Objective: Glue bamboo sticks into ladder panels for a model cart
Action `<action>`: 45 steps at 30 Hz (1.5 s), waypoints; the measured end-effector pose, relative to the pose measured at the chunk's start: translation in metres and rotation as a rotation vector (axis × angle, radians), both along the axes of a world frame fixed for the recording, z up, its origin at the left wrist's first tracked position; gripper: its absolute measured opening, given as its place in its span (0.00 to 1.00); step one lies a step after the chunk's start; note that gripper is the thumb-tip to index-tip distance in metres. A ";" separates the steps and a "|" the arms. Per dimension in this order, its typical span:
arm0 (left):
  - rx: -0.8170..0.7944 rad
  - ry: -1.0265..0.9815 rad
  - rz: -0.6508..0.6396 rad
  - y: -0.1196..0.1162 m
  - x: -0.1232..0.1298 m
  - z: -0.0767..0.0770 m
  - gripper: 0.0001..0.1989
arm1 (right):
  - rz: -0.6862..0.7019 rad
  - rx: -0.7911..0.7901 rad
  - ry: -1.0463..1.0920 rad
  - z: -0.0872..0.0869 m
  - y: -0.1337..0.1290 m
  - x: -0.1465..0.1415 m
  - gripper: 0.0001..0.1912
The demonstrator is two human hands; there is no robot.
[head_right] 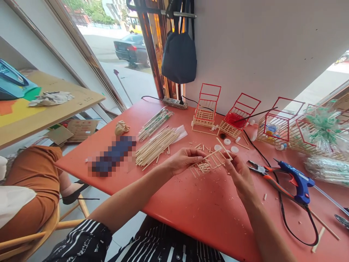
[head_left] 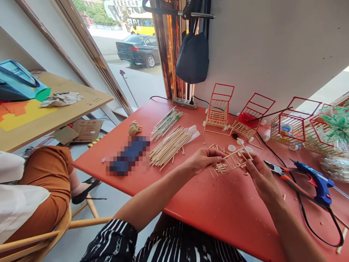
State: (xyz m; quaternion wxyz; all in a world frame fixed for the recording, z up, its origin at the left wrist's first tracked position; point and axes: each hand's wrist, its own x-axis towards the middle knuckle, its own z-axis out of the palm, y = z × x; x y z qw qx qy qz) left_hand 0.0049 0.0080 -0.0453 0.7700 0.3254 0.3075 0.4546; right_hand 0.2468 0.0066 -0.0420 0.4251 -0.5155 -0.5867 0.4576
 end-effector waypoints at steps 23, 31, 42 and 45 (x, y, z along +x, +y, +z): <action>0.174 0.217 -0.127 0.001 -0.010 0.004 0.14 | -0.067 0.295 -0.268 0.008 0.003 0.008 0.22; 0.153 0.291 -0.195 0.001 -0.016 0.001 0.18 | -0.048 0.272 -0.289 0.014 -0.001 0.005 0.25; 0.124 0.305 -0.225 0.001 -0.020 0.003 0.18 | 0.010 0.225 -0.266 0.015 -0.003 0.005 0.30; 0.126 0.314 -0.195 0.001 -0.022 0.003 0.19 | 0.089 0.134 -0.243 0.020 -0.004 0.004 0.29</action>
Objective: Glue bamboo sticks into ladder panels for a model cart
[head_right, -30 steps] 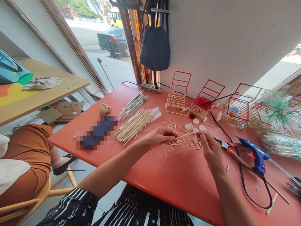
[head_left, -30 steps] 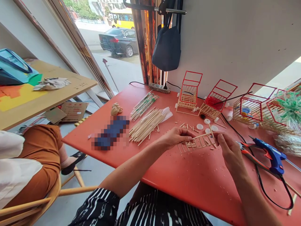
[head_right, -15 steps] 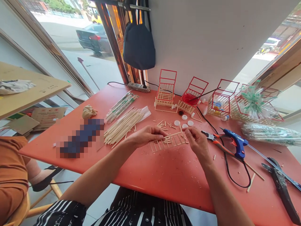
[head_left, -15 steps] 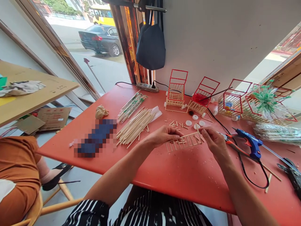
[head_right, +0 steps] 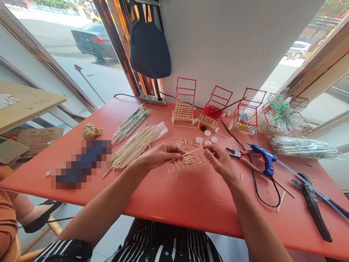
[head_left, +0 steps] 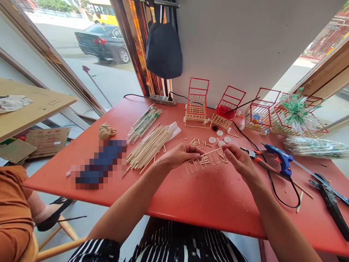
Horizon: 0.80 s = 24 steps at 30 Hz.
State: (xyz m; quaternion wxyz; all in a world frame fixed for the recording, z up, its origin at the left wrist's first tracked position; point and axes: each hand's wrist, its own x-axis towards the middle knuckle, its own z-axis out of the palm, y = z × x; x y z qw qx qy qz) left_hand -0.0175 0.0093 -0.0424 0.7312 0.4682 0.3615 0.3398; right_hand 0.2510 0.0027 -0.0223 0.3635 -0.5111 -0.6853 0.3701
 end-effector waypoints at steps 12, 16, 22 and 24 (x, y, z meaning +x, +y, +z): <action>0.019 -0.017 -0.002 -0.002 0.003 0.001 0.21 | 0.111 -0.212 -0.056 0.001 -0.001 -0.008 0.28; 0.018 -0.026 -0.013 -0.003 0.004 0.002 0.22 | 0.120 -0.195 -0.062 0.001 -0.003 -0.012 0.25; 0.024 -0.036 -0.010 -0.005 0.009 0.001 0.21 | 0.139 -0.183 -0.053 -0.004 -0.003 -0.012 0.23; 0.029 -0.032 -0.007 -0.006 0.010 0.000 0.22 | 0.143 -0.193 -0.050 -0.008 -0.002 -0.011 0.25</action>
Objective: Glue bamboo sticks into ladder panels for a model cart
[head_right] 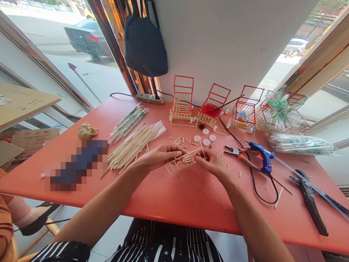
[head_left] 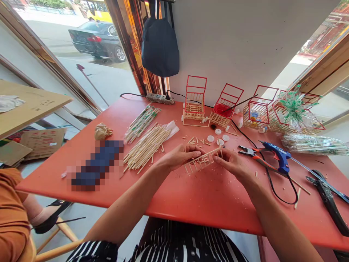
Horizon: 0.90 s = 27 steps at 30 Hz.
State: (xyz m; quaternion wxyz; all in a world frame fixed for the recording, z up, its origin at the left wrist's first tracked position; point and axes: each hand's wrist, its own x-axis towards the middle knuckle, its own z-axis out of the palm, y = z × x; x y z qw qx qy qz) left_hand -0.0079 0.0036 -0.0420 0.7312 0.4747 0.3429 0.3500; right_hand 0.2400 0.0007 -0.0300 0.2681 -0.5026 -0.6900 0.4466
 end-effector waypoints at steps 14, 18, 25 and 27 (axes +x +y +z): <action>0.356 0.346 0.079 -0.007 0.009 0.013 0.14 | 0.037 -0.062 -0.007 0.000 -0.002 -0.008 0.26; 0.412 0.404 0.149 -0.011 0.012 0.011 0.11 | 0.035 -0.077 -0.029 -0.001 -0.003 -0.012 0.25; 0.409 0.426 0.169 -0.013 0.014 0.008 0.09 | 0.022 -0.118 -0.055 0.001 -0.006 -0.015 0.25; 0.407 0.447 0.158 -0.012 0.013 0.009 0.10 | 0.032 -0.134 -0.069 0.001 -0.005 -0.015 0.26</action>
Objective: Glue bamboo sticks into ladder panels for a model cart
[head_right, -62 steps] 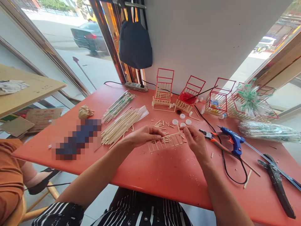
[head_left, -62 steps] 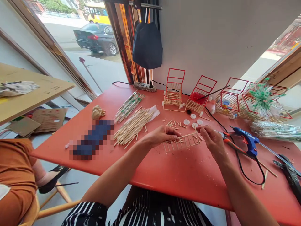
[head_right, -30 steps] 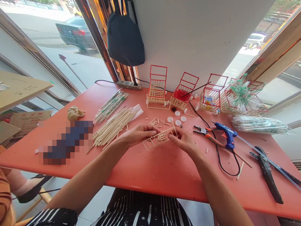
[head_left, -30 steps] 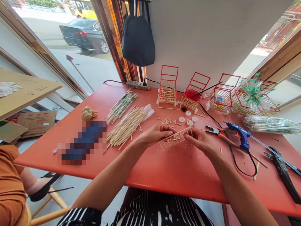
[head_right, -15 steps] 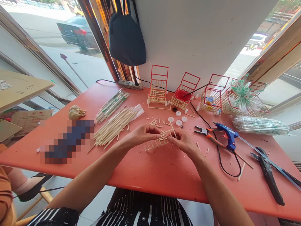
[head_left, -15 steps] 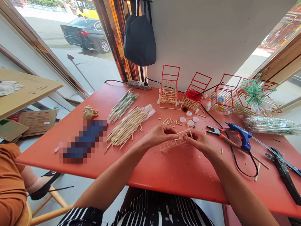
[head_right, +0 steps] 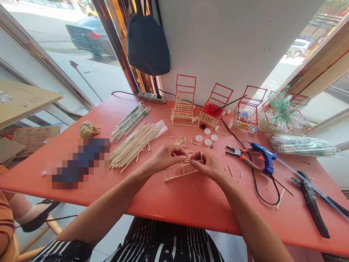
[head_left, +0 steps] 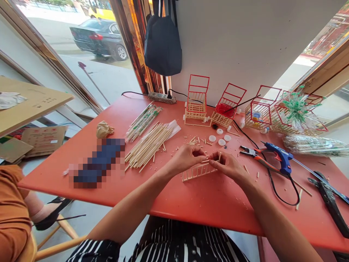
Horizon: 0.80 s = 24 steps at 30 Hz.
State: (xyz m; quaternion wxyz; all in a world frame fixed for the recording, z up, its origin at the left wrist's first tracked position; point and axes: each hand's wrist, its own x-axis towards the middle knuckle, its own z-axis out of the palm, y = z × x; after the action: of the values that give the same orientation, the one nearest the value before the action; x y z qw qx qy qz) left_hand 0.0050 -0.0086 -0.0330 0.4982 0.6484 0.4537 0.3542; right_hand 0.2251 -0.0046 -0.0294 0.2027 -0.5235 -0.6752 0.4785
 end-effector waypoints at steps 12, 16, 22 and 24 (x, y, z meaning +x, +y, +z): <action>0.076 0.205 -0.217 -0.003 -0.009 0.004 0.07 | -0.008 -0.062 0.095 -0.007 0.005 0.010 0.34; 0.015 0.125 -0.185 0.000 -0.010 0.009 0.08 | 0.036 -0.042 0.092 -0.002 0.004 0.012 0.30; -0.048 0.045 -0.178 0.001 -0.010 0.009 0.07 | 0.036 -0.043 0.106 -0.003 0.002 0.010 0.29; -0.059 0.024 -0.167 0.001 -0.009 0.007 0.07 | 0.020 -0.058 0.132 -0.004 0.001 0.009 0.29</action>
State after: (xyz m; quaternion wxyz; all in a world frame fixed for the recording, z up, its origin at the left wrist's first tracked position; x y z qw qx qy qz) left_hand -0.0041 -0.0076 -0.0260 0.5395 0.6734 0.4141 0.2901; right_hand 0.2338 -0.0032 -0.0334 0.2268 -0.4896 -0.6515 0.5332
